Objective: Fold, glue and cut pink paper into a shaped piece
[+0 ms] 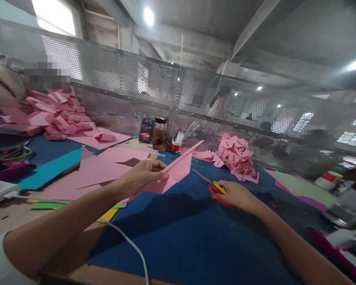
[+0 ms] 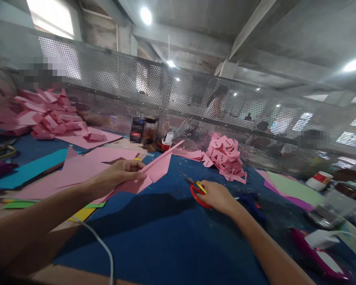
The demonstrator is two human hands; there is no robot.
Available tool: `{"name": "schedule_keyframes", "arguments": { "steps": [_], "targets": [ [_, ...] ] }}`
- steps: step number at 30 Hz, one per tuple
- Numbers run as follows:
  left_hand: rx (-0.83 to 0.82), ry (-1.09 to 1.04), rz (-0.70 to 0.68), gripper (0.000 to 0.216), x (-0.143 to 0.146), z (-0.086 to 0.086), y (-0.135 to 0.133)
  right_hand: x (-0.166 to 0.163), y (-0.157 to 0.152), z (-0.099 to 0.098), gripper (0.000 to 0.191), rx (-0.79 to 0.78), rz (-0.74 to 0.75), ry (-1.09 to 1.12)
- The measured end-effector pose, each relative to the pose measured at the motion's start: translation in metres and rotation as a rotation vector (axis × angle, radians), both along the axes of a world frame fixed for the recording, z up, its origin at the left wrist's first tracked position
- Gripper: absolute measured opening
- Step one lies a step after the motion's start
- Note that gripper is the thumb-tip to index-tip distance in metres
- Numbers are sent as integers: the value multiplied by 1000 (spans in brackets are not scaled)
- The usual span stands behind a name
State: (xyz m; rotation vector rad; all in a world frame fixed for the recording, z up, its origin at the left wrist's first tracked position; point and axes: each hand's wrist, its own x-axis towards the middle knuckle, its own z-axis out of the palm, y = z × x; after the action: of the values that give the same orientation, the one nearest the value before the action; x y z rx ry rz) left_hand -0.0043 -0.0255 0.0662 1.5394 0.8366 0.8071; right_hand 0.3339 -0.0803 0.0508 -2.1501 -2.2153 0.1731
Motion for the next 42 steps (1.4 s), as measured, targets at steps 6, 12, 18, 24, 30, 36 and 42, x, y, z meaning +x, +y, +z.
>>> {"name": "schedule_keyframes", "arguments": {
  "steps": [6,12,18,24,30,36,42],
  "targets": [
    [-62,-23,-71,33,0,-10,4,6,61,-15,37,106,-45,-40],
    [-102,-18,-114,29,0,-16,3,-12,69,-9,28,296,2,-1],
    [-175,-52,-152,29,5,-26,2,-61,-7,0,11,723,334,173],
    [-213,-40,-186,30,14,-30,-8,-89,-51,-29,19,747,579,40],
    [-286,-15,-280,31,18,-44,-10,-89,-47,-43,14,776,579,3],
    [-291,-1,-309,29,22,-59,-9,-91,-49,-40,7,770,668,-71],
    [-179,111,-334,32,23,-56,-11,-92,-50,-42,13,720,691,-69]
  ]
}}
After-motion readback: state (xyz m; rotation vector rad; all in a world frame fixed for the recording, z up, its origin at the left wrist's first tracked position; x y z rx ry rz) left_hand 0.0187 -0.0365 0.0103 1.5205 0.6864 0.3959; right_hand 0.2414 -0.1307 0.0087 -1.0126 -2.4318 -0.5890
